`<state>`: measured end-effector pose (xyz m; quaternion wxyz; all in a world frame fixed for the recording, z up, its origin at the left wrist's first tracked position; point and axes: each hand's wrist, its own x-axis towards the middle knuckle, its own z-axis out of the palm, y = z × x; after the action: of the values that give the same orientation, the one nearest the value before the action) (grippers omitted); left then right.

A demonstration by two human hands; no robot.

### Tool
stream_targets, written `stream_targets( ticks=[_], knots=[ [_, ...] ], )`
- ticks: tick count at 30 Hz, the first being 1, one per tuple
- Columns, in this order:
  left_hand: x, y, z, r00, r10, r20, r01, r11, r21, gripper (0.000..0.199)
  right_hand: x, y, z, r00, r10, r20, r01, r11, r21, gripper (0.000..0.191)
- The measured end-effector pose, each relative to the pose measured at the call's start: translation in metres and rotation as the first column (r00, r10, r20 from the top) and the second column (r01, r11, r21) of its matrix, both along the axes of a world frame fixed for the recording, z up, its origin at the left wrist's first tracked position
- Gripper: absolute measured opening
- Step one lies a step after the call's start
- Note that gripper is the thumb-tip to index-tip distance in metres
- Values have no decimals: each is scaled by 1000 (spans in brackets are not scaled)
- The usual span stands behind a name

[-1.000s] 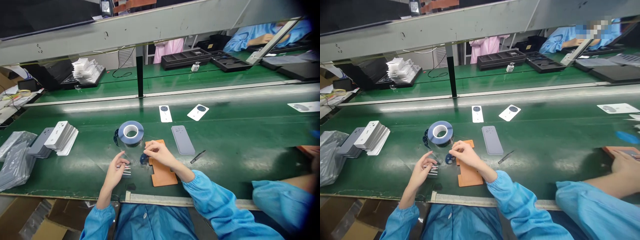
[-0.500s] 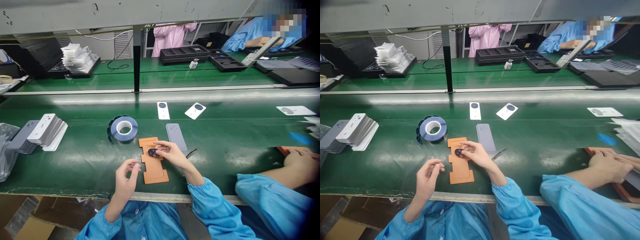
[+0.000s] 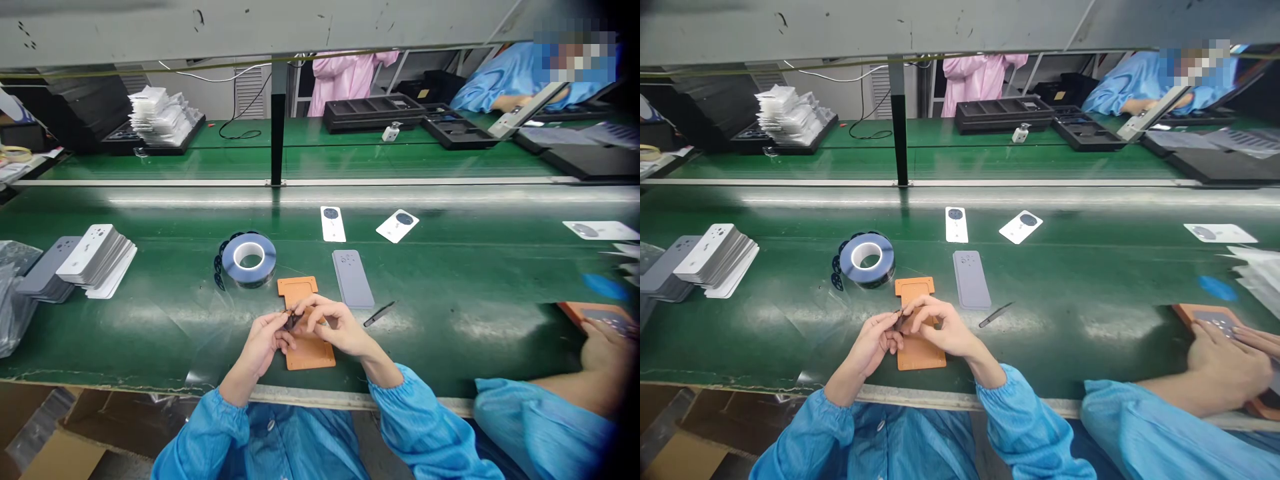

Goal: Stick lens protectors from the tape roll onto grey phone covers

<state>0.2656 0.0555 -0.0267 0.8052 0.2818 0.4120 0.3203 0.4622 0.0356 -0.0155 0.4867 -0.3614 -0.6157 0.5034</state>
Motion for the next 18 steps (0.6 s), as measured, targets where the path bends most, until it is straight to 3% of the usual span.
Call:
stream_targets(
  ticks=[2,4,7,11,15,18],
  knots=[
    [1,2,-2,997,71,-20,-71,997,40,44,2,1,-5,996,-88,-14,88,996,31,14],
    [2,3,-4,990,135,-44,-130,987,98,42,1,4,-10,968,-252,-17,252,968,19,10],
    [6,5,-7,976,200,-90,-180,965,192,41,-8,7,-17,908,-416,51,419,894,-157,24],
    [12,5,-9,966,211,-148,-162,945,285,42,-17,13,-19,917,-395,60,390,852,-350,31],
    [9,11,-13,973,212,-90,-181,946,270,38,-4,24,-20,922,-377,90,383,849,-363,29],
    [2,23,-18,952,262,-159,-203,927,315,30,13,35,-24,926,-264,269,350,867,-355,25]
  ],
)
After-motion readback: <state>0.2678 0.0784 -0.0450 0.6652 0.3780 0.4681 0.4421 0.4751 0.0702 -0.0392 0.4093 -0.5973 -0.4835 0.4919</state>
